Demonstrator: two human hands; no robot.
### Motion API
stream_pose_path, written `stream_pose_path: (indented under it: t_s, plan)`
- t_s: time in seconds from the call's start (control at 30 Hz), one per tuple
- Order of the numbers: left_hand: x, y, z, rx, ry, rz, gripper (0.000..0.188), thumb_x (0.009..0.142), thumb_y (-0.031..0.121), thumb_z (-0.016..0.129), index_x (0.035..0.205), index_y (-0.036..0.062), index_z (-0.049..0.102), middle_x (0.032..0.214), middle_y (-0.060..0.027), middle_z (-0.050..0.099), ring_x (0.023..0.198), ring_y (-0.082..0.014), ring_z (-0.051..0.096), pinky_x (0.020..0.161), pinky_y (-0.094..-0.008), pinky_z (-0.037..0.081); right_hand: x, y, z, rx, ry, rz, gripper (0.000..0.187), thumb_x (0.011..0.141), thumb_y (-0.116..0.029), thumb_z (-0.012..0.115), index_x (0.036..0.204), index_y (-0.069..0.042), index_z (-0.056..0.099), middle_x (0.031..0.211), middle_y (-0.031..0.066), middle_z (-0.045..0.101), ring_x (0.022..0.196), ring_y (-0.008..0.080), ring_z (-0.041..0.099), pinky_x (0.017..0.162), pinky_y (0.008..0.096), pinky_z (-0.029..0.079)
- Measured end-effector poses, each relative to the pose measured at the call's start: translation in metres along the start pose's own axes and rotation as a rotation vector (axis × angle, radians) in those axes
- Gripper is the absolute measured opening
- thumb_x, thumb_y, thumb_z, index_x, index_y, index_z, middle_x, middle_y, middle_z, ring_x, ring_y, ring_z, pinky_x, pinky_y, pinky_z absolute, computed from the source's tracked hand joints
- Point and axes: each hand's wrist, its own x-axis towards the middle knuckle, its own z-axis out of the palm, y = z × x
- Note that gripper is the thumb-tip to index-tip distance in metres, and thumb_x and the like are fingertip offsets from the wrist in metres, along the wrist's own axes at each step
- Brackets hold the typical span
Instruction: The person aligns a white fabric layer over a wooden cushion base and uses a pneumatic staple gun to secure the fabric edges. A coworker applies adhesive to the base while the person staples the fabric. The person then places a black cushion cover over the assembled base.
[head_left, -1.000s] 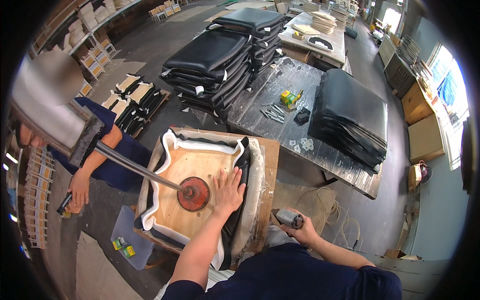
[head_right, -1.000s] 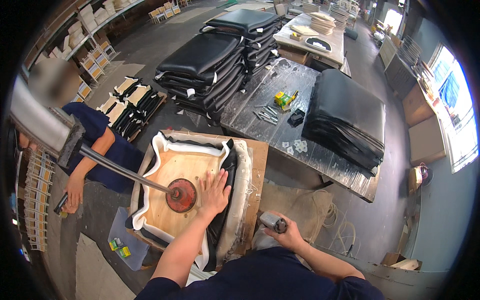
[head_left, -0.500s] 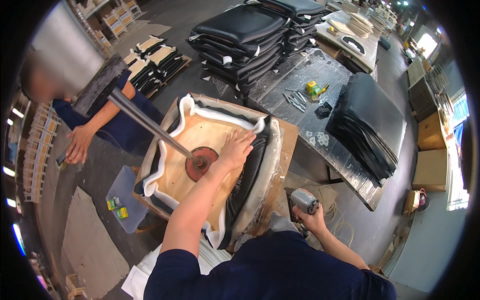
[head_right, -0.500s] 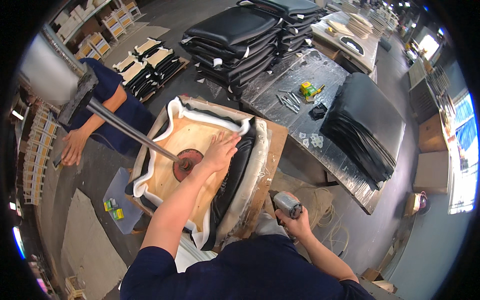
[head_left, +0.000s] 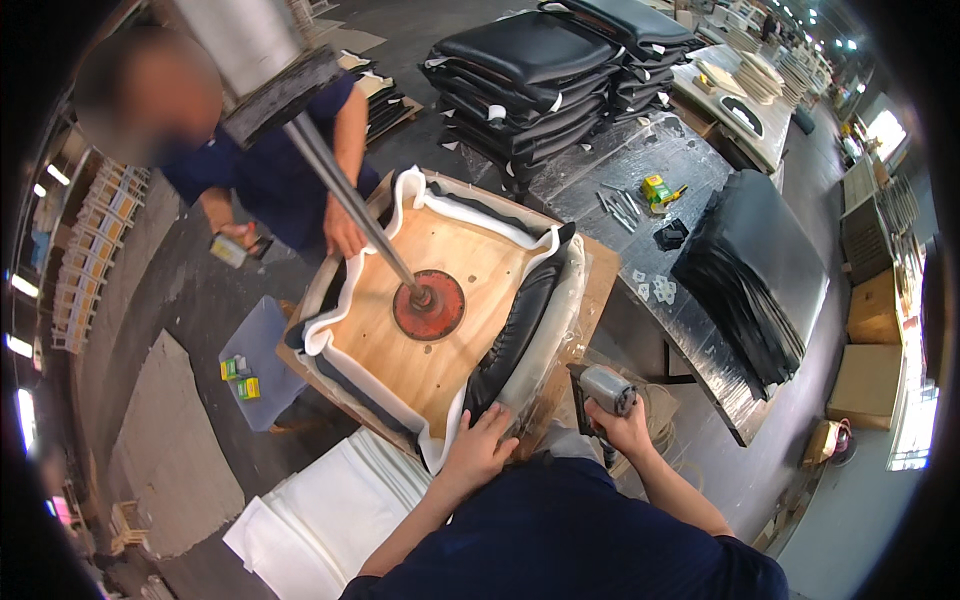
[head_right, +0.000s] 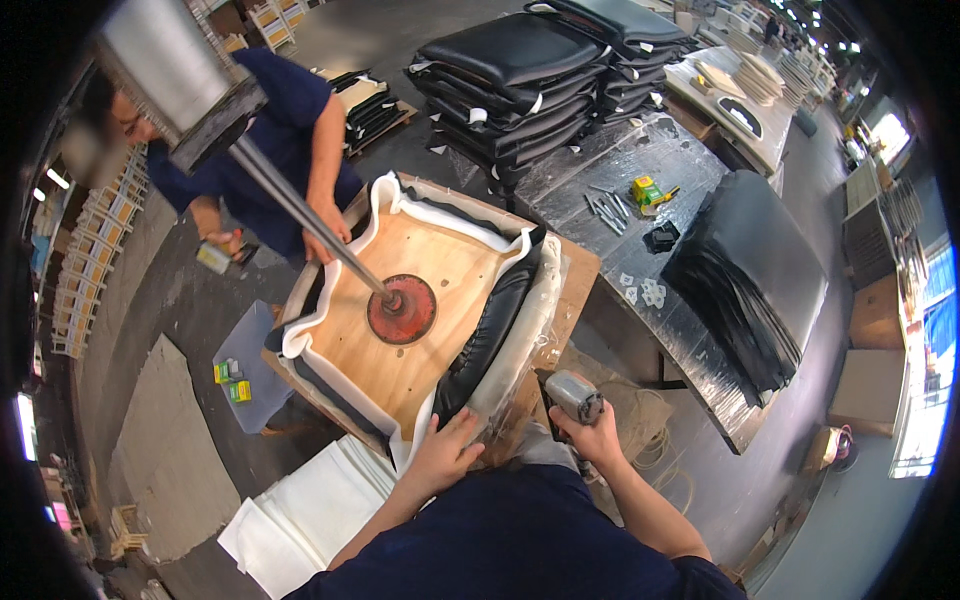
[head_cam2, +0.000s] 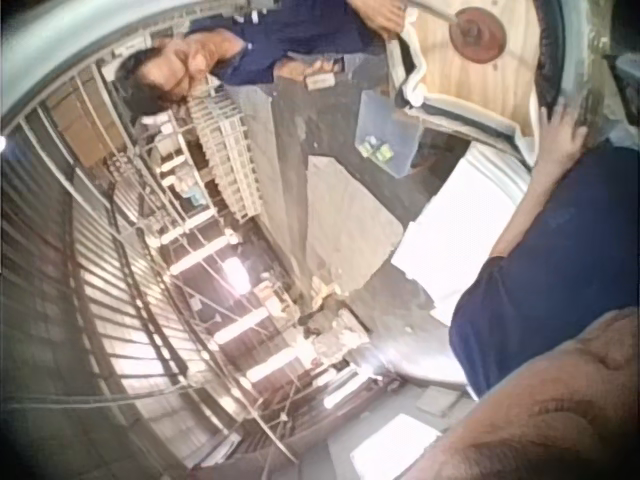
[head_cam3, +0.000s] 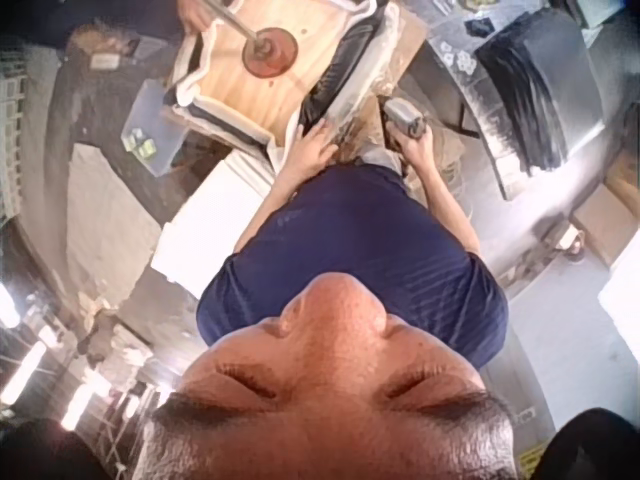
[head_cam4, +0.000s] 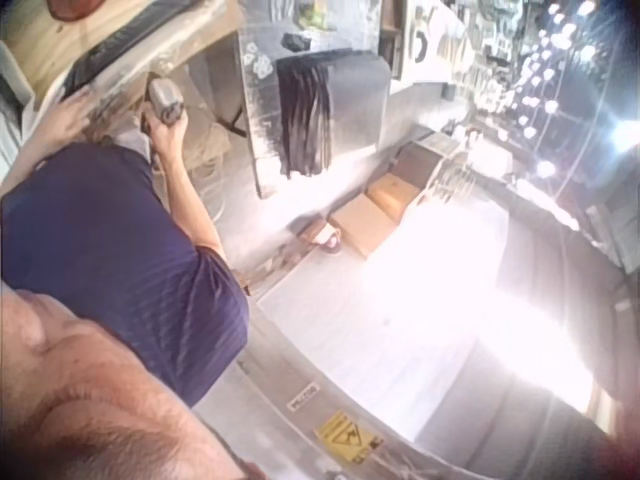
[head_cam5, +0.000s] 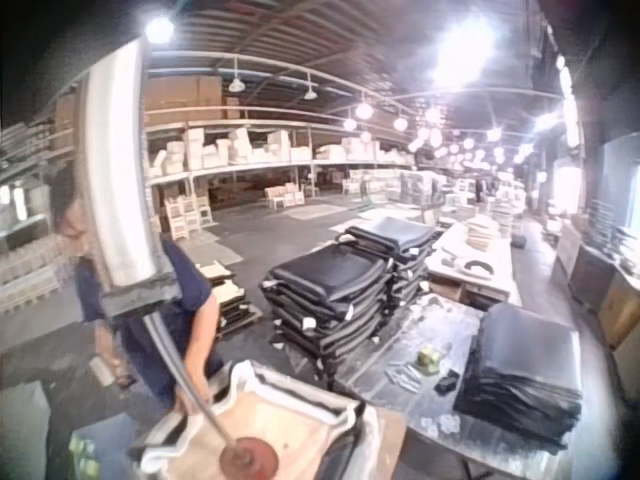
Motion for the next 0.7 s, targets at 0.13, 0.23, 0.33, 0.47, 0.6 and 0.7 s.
stream_pose_path:
  t_s: [0.13,0.23,0.33,0.47,0.6,0.7]
  plan:
    - [0.000,0.010,-0.009,-0.113,-0.024,0.008,0.066,0.111,0.039,0.060,0.164,0.0015,0.048,0.170,-0.0232,0.047,0.162,-0.0342,0.040,0.133,-0.0562,0.025,0.012,-0.013,-0.005,0.051,-0.160,0.027,0.048,0.095,-0.011,0.085,0.139,0.000,0.067,0.097,0.0047,0.073,0.066,0.0136,0.065,0.061,0.0319,0.054]
    - [0.005,0.032,-0.009,-0.489,-0.005,-0.017,0.061,0.117,0.039,0.054,0.166,0.0030,0.047,0.162,-0.0232,0.056,0.153,-0.0326,0.053,0.129,-0.0470,0.036,0.019,-0.034,-0.010,0.361,-0.297,0.126,0.045,0.097,-0.023,0.087,0.132,-0.002,0.069,0.098,0.0070,0.073,0.070,0.0189,0.069,0.063,0.0341,0.056]
    - [0.021,0.056,0.005,-1.296,-0.082,0.132,0.058,0.122,0.040,0.045,0.164,0.0010,0.050,0.151,-0.0160,0.067,0.142,-0.0265,0.062,0.122,-0.0396,0.044,0.022,-0.051,-0.005,0.441,-0.356,0.130,0.050,0.098,-0.038,0.086,0.128,-0.002,0.070,0.096,0.0076,0.073,0.075,0.0218,0.072,0.064,0.0353,0.057]
    - [0.038,0.067,0.013,-1.367,-0.123,0.046,0.062,0.120,0.046,0.048,0.161,-0.0002,0.051,0.143,-0.0083,0.071,0.130,-0.0178,0.068,0.115,-0.0364,0.051,0.038,-0.049,0.004,0.364,-0.185,-0.007,0.053,0.097,-0.047,0.085,0.123,-0.004,0.070,0.093,0.0067,0.073,0.071,0.0203,0.070,0.062,0.0365,0.058]
    - [0.046,0.064,0.026,-1.575,-0.247,-0.087,0.053,0.114,0.048,0.061,0.144,0.0055,0.068,0.131,-0.0004,0.074,0.114,-0.0097,0.068,0.103,-0.0308,0.053,0.045,-0.034,0.008,0.470,-0.214,0.036,0.056,0.095,-0.055,0.084,0.117,-0.004,0.070,0.089,0.0075,0.072,0.066,0.0202,0.070,0.060,0.0358,0.058]
    - [0.045,0.088,0.024,-1.820,-0.256,-0.097,0.046,0.113,0.040,0.067,0.144,0.0056,0.069,0.129,0.0011,0.074,0.115,-0.0093,0.067,0.102,-0.0289,0.052,0.053,-0.009,-0.001,0.599,-0.319,0.102,0.068,0.093,-0.070,0.077,0.109,-0.004,0.073,0.078,0.0088,0.070,0.059,0.0228,0.069,0.052,0.0370,0.056]
